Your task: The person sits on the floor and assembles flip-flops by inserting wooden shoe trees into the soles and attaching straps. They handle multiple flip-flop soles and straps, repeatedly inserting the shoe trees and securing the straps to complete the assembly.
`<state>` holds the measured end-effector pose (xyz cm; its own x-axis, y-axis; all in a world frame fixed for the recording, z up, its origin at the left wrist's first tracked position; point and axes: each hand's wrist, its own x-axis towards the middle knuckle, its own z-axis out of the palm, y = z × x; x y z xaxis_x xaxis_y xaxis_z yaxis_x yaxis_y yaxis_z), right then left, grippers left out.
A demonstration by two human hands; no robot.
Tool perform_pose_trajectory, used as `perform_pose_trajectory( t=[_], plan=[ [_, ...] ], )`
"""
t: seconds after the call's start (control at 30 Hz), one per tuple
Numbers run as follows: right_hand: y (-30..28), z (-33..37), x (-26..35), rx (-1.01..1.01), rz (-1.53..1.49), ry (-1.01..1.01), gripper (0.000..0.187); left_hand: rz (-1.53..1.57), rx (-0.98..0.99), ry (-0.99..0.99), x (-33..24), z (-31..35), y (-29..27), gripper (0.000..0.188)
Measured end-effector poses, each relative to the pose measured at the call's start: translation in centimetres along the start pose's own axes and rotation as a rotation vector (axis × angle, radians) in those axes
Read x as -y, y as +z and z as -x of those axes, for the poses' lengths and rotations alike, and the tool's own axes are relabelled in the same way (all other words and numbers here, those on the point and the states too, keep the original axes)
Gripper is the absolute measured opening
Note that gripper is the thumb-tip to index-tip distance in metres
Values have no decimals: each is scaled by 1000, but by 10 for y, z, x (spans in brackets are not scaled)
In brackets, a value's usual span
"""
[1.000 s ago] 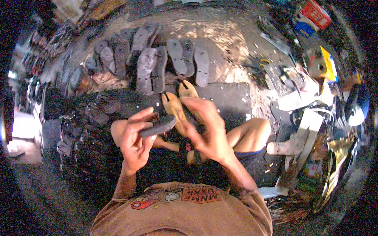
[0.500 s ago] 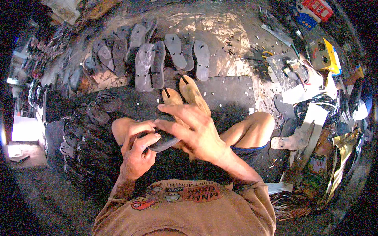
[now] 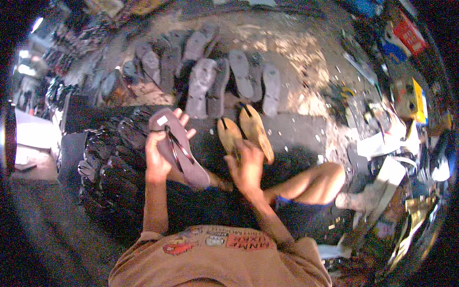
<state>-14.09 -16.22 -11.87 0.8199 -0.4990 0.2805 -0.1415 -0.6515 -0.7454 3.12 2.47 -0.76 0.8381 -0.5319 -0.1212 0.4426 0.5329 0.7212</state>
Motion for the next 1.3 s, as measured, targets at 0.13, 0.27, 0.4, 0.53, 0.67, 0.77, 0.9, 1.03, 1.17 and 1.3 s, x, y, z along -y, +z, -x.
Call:
perform_pose_trajectory(
  t=[0.13,0.27,0.4,0.53,0.67,0.77,0.9,1.03,1.17,1.3],
  plan=[
    [-28,-19,-67,95,268,236,85,144,-97,-41,3,-11,5,62],
    [-49,-22,-33,191,-744,620,82,302,-126,75,2,-31,-14,53],
    [-108,0,48,286,-939,545,74,191,-208,194,-21,-34,-33,52],
    [-140,-5,108,340,-320,-127,68,60,-269,281,-26,-33,-28,54],
    [-136,-5,114,392,-313,-86,63,-37,-31,221,-17,-27,-3,57],
    [-107,20,108,302,-809,291,61,89,-16,112,10,-10,28,63],
    [-81,35,107,198,-785,268,62,127,-60,39,26,-7,30,63],
    [-89,38,95,269,-815,354,58,-153,8,-28,10,-9,16,59],
    [-52,49,122,-73,-625,193,56,-24,31,-23,50,-3,38,61],
    [-62,28,93,119,-877,392,53,-52,45,-16,58,-5,25,65]
  ],
)
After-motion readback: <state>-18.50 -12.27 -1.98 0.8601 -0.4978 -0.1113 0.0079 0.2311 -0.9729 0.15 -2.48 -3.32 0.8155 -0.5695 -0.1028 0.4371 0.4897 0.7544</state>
